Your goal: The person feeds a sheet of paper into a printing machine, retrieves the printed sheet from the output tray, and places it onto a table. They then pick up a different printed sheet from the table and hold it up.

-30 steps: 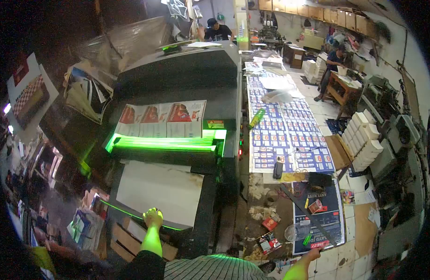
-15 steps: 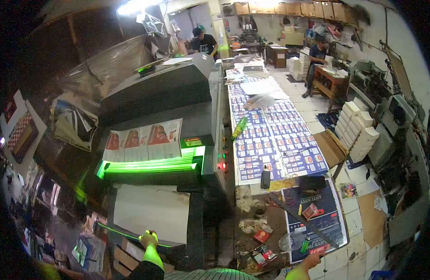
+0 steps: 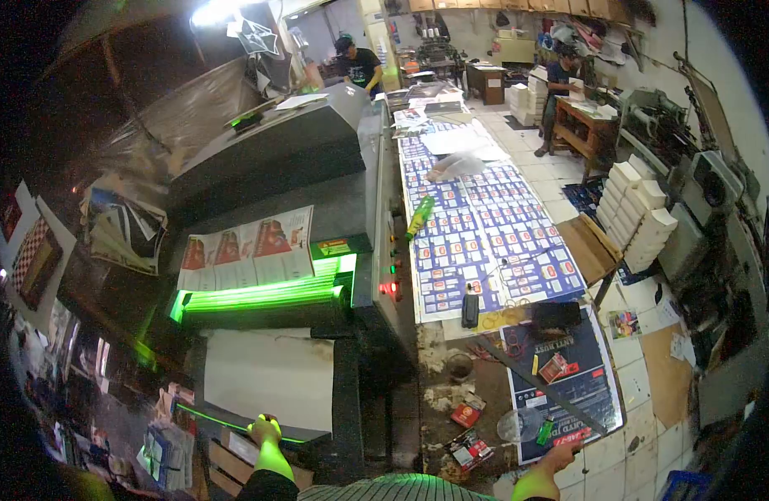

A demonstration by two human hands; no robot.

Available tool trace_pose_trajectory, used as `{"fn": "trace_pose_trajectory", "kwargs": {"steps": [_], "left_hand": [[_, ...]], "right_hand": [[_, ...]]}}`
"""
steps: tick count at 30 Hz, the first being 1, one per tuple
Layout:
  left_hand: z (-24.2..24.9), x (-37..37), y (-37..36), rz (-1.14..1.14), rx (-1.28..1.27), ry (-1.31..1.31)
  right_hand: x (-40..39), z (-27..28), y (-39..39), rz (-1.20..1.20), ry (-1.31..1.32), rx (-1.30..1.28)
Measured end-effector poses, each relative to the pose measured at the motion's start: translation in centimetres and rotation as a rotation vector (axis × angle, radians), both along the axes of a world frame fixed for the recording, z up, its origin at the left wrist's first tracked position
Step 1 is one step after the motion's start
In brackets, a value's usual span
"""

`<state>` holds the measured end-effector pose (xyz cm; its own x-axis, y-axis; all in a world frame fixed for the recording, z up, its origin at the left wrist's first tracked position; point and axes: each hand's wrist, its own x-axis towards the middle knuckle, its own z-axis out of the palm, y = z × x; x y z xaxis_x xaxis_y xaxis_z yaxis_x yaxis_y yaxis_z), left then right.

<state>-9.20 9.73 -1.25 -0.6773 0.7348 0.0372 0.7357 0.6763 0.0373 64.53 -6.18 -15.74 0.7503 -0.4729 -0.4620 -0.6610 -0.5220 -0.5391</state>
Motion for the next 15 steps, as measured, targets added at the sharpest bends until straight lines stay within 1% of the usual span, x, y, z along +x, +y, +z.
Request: {"fn": "trace_pose_trajectory", "kwargs": {"steps": [2, 3, 5, 6, 8, 10, 11, 13, 15], "left_hand": [[0.4, 0.1, 0.0, -0.007, -0.029, 0.007], [0.3, 0.0, -0.1, -0.030, -0.043, 0.030], [0.1, -0.3, -0.2, -0.057, -0.055, 0.058], [-0.2, -0.4, -0.2, -0.016, -0.042, 0.031], [-0.6, -0.9, 0.3, 0.026, -0.030, 0.008], [-0.9, -1.3, 0.3, 0.007, -0.036, 0.006], [-1.2, -1.7, 0.3, 0.016, -0.040, 0.005], [-1.7, -2.5, -0.1, -0.155, -0.117, 0.173], [-1.8, -2.4, -0.1, -0.146, -0.075, 0.141]], "right_hand": [[-1.9, 2.3, 0.3, 0.597, -0.285, -0.506], [-1.8, 2.5, 0.7, 0.597, -0.281, -0.505], [-0.7, 2.4, 1.0, 0.138, -0.115, -0.184], [-0.3, 1.2, 0.7, 0.137, -0.113, -0.185], [0.2, -4.1, -0.6, 0.502, -0.267, -0.514], [1.9, -10.1, -2.1, 0.507, -0.289, -0.538], [2.4, -11.3, -2.5, 0.512, -0.316, -0.561], [1.8, -9.3, -2.2, 0.576, -0.340, -0.622], [0.8, -6.9, -2.0, 0.668, -0.391, -0.687]]}}
